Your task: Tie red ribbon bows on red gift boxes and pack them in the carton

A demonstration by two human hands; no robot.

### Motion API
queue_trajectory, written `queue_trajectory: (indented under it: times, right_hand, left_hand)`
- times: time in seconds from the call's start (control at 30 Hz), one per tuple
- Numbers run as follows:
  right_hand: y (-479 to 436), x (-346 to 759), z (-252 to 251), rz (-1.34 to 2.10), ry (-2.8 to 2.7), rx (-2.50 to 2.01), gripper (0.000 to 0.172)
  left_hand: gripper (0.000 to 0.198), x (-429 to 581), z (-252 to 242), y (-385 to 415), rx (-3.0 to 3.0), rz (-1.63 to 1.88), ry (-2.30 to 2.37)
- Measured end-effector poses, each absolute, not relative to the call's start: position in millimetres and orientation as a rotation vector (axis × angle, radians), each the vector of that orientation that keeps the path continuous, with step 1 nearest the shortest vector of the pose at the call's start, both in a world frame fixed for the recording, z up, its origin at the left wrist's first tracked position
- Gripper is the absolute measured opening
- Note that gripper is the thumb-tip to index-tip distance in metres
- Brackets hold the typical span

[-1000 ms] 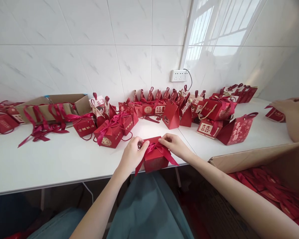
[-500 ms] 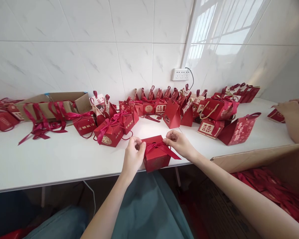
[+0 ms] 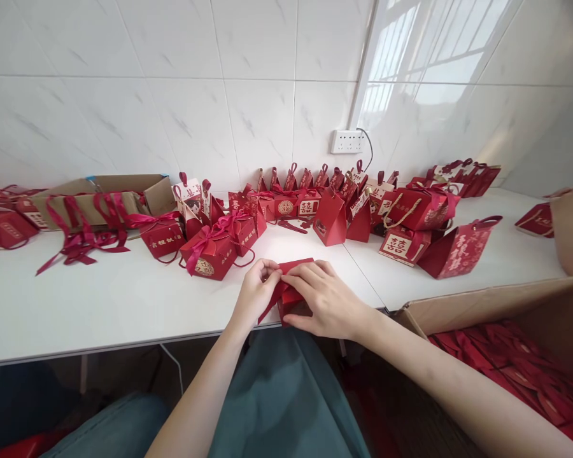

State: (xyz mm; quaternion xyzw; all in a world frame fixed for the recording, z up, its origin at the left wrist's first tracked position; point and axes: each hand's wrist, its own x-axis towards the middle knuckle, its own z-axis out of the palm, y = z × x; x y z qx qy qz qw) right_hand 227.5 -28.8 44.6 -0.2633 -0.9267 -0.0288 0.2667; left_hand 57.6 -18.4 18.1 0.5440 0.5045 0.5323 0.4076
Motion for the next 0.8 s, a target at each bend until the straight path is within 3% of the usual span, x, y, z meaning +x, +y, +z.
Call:
queue_trajectory:
  times: [0.2,0.5,0.6,0.67,0.8]
  right_hand:
    - [-24,227,33,-0.124,-2.472,-0.627,0.012]
    - [-44,235,32,-0.380,-2.490,-0.133,0.012]
    - [-48,234,38,-0.272,-2.466,-0.039,0.030]
    - [-42,239,44,-0.117,-2.339,-0.187,0.043]
    - [-13,252,51,0.163,-2.059,-1.156,0.045]
  left_hand:
    - [0.012,56,19,-17,1.347,1.285,1.296]
    - [0.014,61,19,-19,1.406,1.321,1.362]
    - [0.019,62,20,-20,1.414,1.326,1.395]
    - [0.026,61,21,-21,1.428,1.296,1.457]
    - [0.039,58,22,-23,1.494,1.145,1.577]
